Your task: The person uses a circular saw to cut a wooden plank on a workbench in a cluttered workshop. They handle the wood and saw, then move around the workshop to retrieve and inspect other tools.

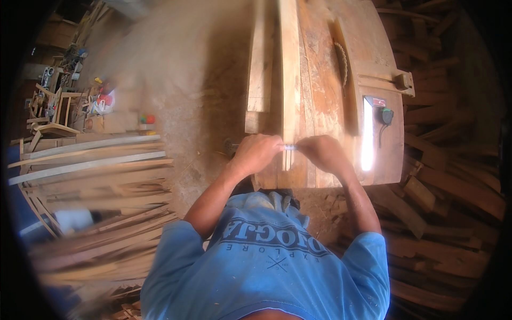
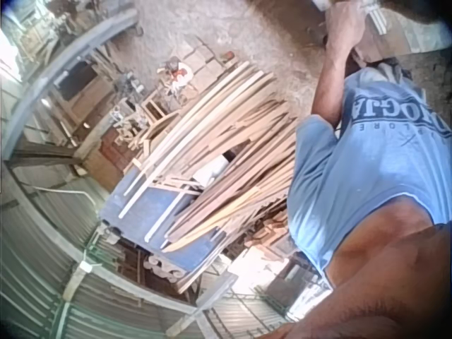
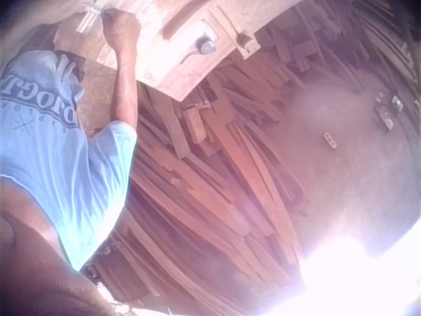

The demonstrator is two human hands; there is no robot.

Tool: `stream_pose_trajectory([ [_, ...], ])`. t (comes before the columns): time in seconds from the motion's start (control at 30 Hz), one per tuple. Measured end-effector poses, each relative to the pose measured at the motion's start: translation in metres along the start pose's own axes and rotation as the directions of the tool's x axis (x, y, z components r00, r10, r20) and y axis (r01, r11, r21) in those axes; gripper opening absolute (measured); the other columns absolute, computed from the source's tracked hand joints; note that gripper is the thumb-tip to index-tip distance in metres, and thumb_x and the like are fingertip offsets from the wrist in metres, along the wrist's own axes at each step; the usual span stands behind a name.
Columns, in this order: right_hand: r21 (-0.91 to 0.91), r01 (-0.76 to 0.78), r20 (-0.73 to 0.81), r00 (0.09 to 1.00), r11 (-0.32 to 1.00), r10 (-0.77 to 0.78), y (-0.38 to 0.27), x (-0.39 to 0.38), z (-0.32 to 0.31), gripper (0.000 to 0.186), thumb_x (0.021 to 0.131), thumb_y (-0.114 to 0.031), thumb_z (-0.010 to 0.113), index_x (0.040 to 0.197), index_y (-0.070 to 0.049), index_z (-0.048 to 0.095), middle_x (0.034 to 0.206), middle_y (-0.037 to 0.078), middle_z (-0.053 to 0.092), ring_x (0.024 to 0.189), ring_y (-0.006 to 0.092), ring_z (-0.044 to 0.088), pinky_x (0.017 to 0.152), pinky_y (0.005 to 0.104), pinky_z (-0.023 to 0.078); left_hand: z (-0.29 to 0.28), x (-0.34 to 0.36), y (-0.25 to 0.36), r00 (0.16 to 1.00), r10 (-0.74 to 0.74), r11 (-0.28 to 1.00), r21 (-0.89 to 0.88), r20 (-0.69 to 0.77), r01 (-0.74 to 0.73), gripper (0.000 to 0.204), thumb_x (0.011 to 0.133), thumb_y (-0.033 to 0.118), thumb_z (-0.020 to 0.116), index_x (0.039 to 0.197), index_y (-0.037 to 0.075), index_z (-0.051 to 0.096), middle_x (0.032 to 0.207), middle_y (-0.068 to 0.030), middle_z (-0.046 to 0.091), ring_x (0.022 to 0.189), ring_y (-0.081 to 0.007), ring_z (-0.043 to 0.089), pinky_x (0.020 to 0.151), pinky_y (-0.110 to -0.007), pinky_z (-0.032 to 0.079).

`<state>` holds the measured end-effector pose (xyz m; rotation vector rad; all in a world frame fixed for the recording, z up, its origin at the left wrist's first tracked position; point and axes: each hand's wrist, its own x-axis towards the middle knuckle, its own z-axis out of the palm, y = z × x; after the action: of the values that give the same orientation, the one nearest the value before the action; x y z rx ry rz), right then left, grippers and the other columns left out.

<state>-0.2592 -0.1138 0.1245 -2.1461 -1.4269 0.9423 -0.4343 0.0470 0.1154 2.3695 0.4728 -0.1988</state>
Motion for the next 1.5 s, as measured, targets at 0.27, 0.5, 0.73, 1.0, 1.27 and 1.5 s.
stream_pose_trajectory([
  [0.27,0.026,0.01,-0.017,1.0,1.0,-0.01,0.005,0.001,0.006,0.02,0.096,-0.026,0.068,0.105,-0.01,0.078,0.087,0.015,0.075,0.077,0.0357,0.071,0.069,0.046,0.055,0.0,0.0,0.001,1.0,-0.004,1.0,-0.006,-0.011,0.004,0.029,0.101,0.031,0.059,0.095,0.004,0.068,0.084,-0.019,0.07,0.082,-0.0407,0.068,0.072,-0.05,0.052],
  [0.5,0.011,0.03,-0.037,0.999,0.999,-0.029,0.005,0.0,0.006,0.019,0.096,-0.026,0.069,0.104,-0.011,0.078,0.087,0.015,0.075,0.077,0.0353,0.071,0.069,0.0458,0.055,0.001,0.002,0.0,1.0,-0.017,1.0,0.004,0.01,0.017,0.029,0.102,0.031,0.058,0.096,0.004,0.068,0.083,-0.0197,0.069,0.08,-0.0414,0.068,0.071,-0.051,0.052],
  [0.73,0.083,0.028,-0.183,0.983,0.996,-0.012,0.025,-0.013,0.006,0.023,0.098,-0.025,0.067,0.116,-0.014,0.075,0.082,0.015,0.073,0.074,0.0302,0.071,0.067,0.0424,0.054,-0.015,-0.009,0.019,0.952,0.176,0.981,0.12,-0.251,-0.15,0.051,0.083,0.028,0.081,0.123,0.004,0.063,0.128,-0.0156,0.064,0.122,-0.0372,0.056,0.105,-0.049,0.043],
  [1.0,0.664,-0.036,-0.708,0.291,0.747,0.644,0.189,-0.122,0.001,0.032,0.097,-0.016,0.058,0.121,0.004,0.067,0.085,0.007,0.069,0.069,0.0121,0.065,0.059,0.0263,0.053,-0.055,-0.029,0.027,0.74,0.043,0.984,-0.098,-0.671,-0.147,0.041,0.085,0.008,0.075,0.125,0.001,0.065,0.131,-0.019,0.064,0.124,-0.0355,0.06,0.106,-0.043,0.047],
  [1.27,0.837,0.057,-0.545,0.161,0.544,0.823,0.343,-0.14,0.05,0.043,0.096,-0.016,0.056,0.133,0.006,0.059,0.084,0.011,0.067,0.069,0.0216,0.066,0.059,0.033,0.055,-0.024,-0.023,0.005,0.887,0.045,0.968,-0.2,-0.46,-0.152,0.033,0.091,0.025,0.077,0.113,0.001,0.071,0.126,-0.0194,0.067,0.119,-0.035,0.064,0.099,-0.041,0.053],
  [1.5,0.5,-0.454,-0.813,0.046,0.737,0.58,0.268,-0.109,0.049,0.041,0.096,-0.028,0.069,0.118,0.006,0.067,0.104,0.025,0.07,0.095,0.0379,0.067,0.085,0.0423,0.051,-0.044,-0.028,-0.014,0.942,0.012,0.968,-0.23,-0.336,-0.095,0.034,0.093,0.03,0.074,0.115,0.003,0.07,0.12,-0.0159,0.07,0.109,-0.0326,0.068,0.091,-0.038,0.054],
])
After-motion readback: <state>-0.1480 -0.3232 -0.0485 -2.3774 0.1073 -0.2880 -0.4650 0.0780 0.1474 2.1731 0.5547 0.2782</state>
